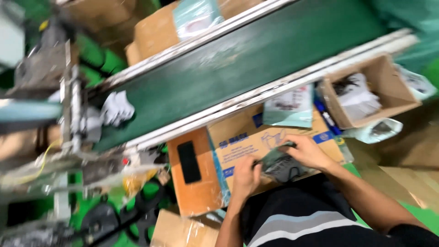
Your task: Manually packing and sorting stacks of face masks into plastic bags and shipping boxes in a production facility.
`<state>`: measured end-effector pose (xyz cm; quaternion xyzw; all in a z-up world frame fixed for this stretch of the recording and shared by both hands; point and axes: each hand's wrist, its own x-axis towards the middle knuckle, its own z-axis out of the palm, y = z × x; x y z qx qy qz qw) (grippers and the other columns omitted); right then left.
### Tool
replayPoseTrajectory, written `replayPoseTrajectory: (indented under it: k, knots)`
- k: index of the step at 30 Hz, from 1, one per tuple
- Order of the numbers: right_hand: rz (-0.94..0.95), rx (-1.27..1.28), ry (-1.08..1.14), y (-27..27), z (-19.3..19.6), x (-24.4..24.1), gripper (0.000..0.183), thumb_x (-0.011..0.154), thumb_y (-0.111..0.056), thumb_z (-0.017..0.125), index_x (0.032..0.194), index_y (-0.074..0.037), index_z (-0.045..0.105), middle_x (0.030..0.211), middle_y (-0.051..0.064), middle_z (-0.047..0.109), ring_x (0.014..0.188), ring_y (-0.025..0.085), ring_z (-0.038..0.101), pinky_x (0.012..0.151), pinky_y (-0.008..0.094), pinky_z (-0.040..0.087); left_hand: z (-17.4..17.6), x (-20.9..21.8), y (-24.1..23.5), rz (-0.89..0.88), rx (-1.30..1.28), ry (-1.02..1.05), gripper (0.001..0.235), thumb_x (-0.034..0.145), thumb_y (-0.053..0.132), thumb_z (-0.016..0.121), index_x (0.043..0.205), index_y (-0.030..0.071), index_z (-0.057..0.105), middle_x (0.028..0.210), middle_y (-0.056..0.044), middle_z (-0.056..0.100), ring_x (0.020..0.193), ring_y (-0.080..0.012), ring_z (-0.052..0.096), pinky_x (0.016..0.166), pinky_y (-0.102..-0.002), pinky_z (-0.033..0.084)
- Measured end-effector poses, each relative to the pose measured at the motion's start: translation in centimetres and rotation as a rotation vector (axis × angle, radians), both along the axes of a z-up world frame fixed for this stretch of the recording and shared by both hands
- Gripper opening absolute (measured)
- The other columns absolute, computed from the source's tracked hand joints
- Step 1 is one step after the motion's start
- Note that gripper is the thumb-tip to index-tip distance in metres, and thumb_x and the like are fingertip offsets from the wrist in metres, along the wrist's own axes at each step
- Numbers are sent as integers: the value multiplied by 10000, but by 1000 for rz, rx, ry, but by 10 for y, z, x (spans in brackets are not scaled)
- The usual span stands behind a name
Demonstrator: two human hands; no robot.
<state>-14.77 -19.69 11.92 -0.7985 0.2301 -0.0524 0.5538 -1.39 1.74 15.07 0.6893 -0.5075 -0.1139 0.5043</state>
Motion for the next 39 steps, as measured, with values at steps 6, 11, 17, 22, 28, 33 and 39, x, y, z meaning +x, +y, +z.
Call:
replayPoseTrajectory:
  k: [6, 11, 17, 22, 28, 33, 39]
  knots:
    - [-52, 18, -34, -1, 29, 15, 159, 854, -153, 723, 984, -61, 730, 853, 92, 769, 804, 188, 728, 735, 332, 569, -12, 4, 7, 137, 126, -1, 97, 851, -9, 697, 920, 26, 638, 883, -153, 631, 851, -361, 619, 763, -418, 488]
    - [199, -172, 4, -29, 12, 26, 250, 794, -153, 664, 1004, -120, 795, 920, 113, 795, 853, 265, 756, 772, 386, 579, -68, 17, 21, 448, 216, 108, 319, 752, 199, 862, 689, 4, 618, 622, -102, 607, 549, -227, 535, 538, -371, 469]
    - [-964, 25, -357, -146, 84, 39, 231, 1066, -260, 670, 1109, -35, 703, 988, 104, 717, 824, 150, 637, 723, 338, 532, -135, 55, 52, 719, 173, 386, 487, 1037, 306, 572, 650, 10, 560, 561, -18, 475, 557, -113, 431, 503, -348, 369]
    - [-701, 323, -936, -138, 75, 35, 305, 1082, -225, 621, 1320, -78, 499, 1192, 73, 635, 993, 148, 674, 800, 343, 605, -146, 50, 49, 672, 183, 266, 449, 1021, 279, 608, 692, -28, 602, 586, -91, 551, 529, -164, 480, 503, -363, 391]
    - [-397, 62, -403, -12, -56, 32, 218, 1020, -214, 624, 1160, -49, 655, 980, 57, 681, 824, 130, 631, 731, 292, 546, -111, 43, 23, 555, 156, -324, 223, 976, 191, 644, 824, 47, 721, 793, -114, 716, 725, -291, 667, 672, -406, 506]
    - [28, -381, -326, 60, -63, 35, 171, 877, -189, 728, 1000, -70, 730, 923, 50, 718, 801, 202, 655, 725, 352, 514, -127, 47, 33, 619, 183, -318, 297, 938, 160, 718, 685, 49, 608, 695, -126, 608, 687, -332, 612, 646, -444, 469]
    - [174, -556, -405, 60, -74, 39, 105, 833, -178, 757, 895, -96, 732, 887, 30, 716, 839, 247, 661, 761, 379, 491, -117, 46, 29, 624, 142, -295, 332, 922, 150, 749, 657, 52, 574, 669, -107, 591, 653, -311, 596, 615, -436, 441]
